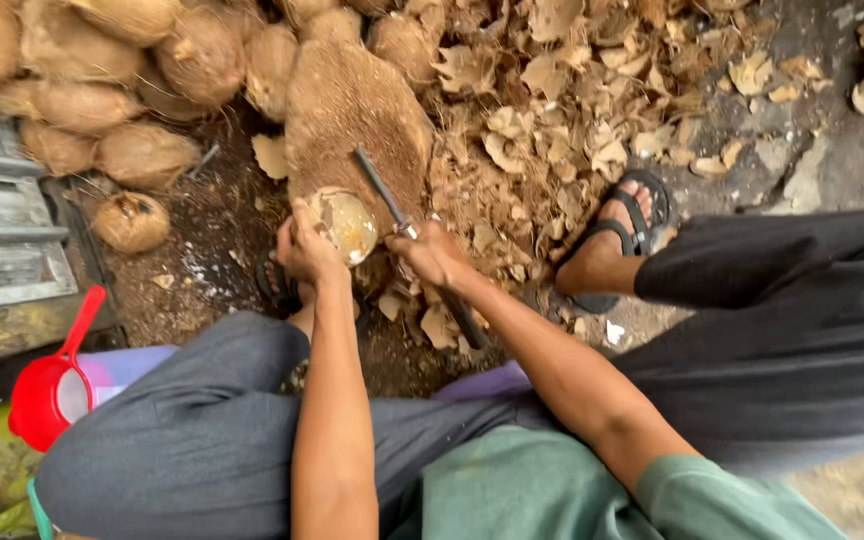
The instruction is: The person sits on the ground and uses a machete to peel the husk off a coconut. They hold the coconut with one hand and repeatedly strike the husk with the machete, rotating the coconut to remove the outer layer.
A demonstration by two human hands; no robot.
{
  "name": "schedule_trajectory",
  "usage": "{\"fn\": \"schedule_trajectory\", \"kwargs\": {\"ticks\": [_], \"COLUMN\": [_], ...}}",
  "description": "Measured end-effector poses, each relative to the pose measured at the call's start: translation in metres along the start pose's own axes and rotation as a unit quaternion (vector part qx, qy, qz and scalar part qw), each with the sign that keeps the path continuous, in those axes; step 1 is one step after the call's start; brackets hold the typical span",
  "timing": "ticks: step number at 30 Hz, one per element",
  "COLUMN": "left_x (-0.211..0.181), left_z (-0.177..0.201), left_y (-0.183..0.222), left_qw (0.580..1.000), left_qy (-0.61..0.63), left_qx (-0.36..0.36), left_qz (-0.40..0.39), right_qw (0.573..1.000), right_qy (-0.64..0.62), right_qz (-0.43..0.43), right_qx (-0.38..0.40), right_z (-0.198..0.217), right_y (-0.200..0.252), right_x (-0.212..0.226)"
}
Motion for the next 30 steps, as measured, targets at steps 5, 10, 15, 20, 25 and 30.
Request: {"fn": "schedule_trajectory", "kwargs": {"ticks": [5, 10, 15, 20, 25, 30], "left_x": [-0.055, -0.015, -0.008, 0.0, 0.002, 0.032], "left_z": [0.001, -0.018, -0.051, -0.059, -0.078, -0.095], "left_y": [0.069, 0.012, -0.03, -0.048, -0.049, -0.077], "left_qw": [0.97, 0.996, 0.973, 0.971, 0.973, 0.968], "left_qy": [0.149, -0.068, -0.177, -0.18, -0.111, -0.182], "left_qx": [0.172, 0.06, 0.119, 0.132, 0.156, 0.146], "left_qz": [0.091, -0.018, -0.088, -0.083, -0.126, -0.092], "right_qw": [0.989, 0.976, 0.961, 0.972, 0.97, 0.936], "right_qy": [-0.085, -0.127, -0.131, -0.092, -0.098, -0.076], "right_qz": [0.116, 0.174, 0.244, 0.217, 0.221, 0.335], "right_qx": [0.018, 0.015, 0.01, 0.023, 0.038, -0.075], "right_z": [0.034, 0.04, 0.034, 0.018, 0.021, 0.026], "right_y": [-0.006, -0.014, -0.015, 0.001, -0.005, -0.023], "right_x": [0.026, 0.008, 0.022, 0.034, 0.048, 0.032]}}
Point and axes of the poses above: each hand's wrist, its own y-axis away from the middle knuckle, its own z-axis out of the back of the hand, x = y × z, the point moved 6 cm from there along -y, towards the middle knuckle, and after that the axes turned 2 degrees about -y, right-handed, at the moved point
